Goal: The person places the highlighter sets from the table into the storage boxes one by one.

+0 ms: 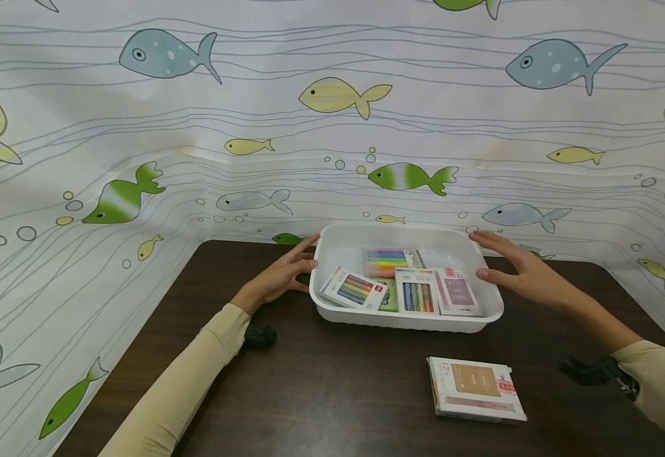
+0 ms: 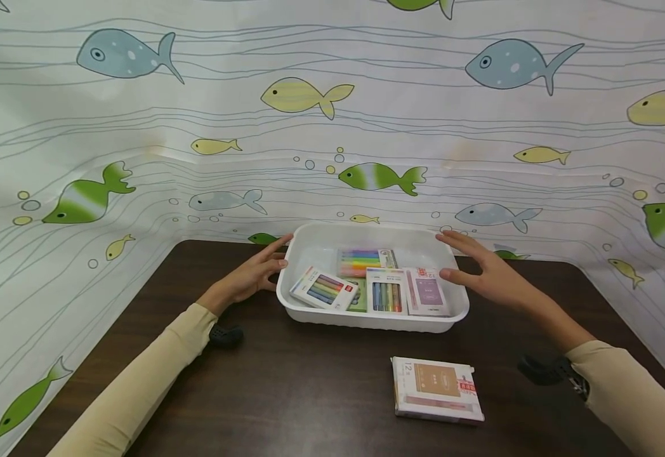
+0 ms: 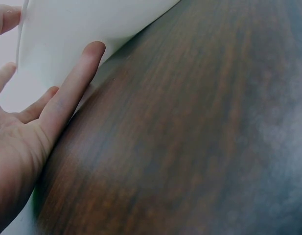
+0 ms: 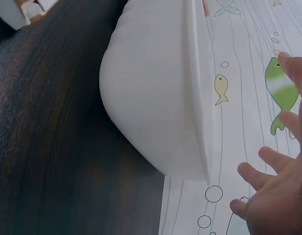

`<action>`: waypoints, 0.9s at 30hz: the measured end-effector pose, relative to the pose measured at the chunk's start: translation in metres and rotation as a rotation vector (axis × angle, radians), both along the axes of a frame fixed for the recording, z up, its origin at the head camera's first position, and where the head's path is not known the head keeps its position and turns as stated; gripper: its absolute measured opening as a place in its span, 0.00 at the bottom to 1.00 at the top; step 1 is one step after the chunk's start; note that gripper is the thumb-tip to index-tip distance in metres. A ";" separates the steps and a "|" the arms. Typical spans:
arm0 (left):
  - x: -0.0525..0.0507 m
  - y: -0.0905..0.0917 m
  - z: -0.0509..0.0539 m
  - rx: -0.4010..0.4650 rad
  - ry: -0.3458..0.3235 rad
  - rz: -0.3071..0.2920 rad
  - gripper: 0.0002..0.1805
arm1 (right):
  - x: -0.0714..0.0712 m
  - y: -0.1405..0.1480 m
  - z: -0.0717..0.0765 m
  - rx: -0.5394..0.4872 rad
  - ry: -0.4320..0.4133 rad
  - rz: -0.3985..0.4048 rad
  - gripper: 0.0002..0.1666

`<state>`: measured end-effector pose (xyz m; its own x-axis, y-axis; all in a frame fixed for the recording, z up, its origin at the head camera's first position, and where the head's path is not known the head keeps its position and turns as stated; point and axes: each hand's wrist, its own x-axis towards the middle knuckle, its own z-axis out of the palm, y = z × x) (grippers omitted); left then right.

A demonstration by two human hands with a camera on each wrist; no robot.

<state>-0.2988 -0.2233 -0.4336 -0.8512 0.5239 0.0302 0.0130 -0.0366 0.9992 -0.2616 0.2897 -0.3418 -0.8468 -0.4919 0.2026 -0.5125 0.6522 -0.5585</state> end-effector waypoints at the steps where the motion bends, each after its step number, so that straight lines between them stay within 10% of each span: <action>1: 0.000 0.000 0.000 0.001 0.000 -0.003 0.37 | 0.000 0.001 0.000 -0.002 0.000 0.002 0.44; 27: -0.001 -0.002 -0.002 -0.013 0.019 0.005 0.38 | 0.033 0.016 -0.019 0.102 0.018 0.137 0.58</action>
<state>-0.2995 -0.2251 -0.4359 -0.8533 0.5199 0.0401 0.0324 -0.0239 0.9992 -0.2289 0.3058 -0.3612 -0.7667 -0.6215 0.1608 -0.6103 0.6279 -0.4830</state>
